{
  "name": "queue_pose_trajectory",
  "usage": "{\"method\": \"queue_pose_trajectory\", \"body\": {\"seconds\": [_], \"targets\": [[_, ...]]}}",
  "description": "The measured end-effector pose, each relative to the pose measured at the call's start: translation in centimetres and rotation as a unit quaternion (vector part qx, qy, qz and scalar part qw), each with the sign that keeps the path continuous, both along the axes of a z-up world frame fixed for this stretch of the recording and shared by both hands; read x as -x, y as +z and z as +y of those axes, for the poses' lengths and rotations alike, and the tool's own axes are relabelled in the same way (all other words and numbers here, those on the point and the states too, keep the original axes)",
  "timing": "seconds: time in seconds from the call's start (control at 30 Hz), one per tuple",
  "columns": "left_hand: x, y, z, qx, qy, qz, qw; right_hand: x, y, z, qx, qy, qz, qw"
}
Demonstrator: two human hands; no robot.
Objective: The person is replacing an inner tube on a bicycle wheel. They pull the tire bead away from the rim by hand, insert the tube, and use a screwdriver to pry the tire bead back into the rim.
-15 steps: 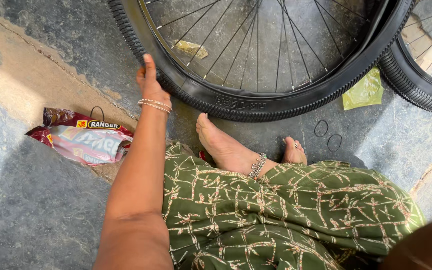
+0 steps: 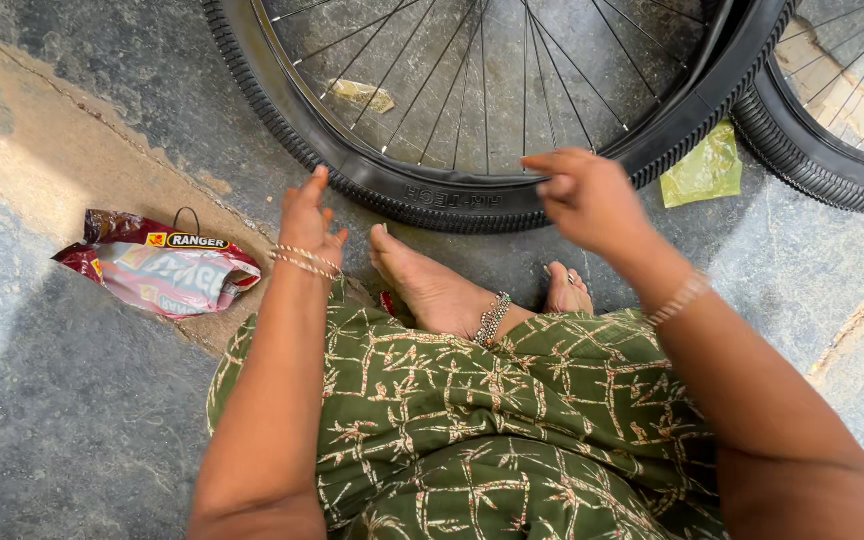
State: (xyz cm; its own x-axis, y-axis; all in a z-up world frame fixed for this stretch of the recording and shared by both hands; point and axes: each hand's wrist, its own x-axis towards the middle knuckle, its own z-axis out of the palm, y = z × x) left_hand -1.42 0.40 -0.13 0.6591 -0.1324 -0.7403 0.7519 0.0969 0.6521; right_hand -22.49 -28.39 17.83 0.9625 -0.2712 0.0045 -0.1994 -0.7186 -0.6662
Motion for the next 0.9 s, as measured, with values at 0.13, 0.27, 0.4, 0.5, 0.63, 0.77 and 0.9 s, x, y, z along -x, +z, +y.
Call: {"method": "queue_pose_trajectory", "body": {"seconds": [0.13,0.27,0.4,0.5,0.63,0.77,0.9], "targets": [[-0.7,-3.0,0.6,-0.025,-0.048,0.035,0.998,-6.7,-7.9,2.6,0.045,0.022,0.066,0.997],[-4.5,-6.5,0.2,0.093,-0.081,0.011,0.992,-9.1,-11.8,2.4,0.050,0.020,0.119,0.991],[-4.8,-6.2,-0.6,0.066,-0.052,0.046,0.995,-10.9,-13.1,0.3,0.015,0.118,0.116,0.986],[-4.2,-4.0,-1.6,0.050,-0.059,0.020,0.997,-12.8,-12.5,0.0,-0.113,0.055,0.418,0.900],[-3.3,-2.7,-2.4,0.126,-0.019,-0.002,0.992,-15.0,-13.0,1.8,-0.091,0.107,0.485,0.863],[-2.9,-3.7,-2.6,0.151,0.009,-0.059,0.987,-15.1,-15.7,3.5,-0.071,0.155,0.477,0.862],[-3.1,-4.9,-2.7,0.147,0.028,-0.082,0.985,-12.5,-16.7,2.4,-0.041,0.212,0.322,0.922]]}}
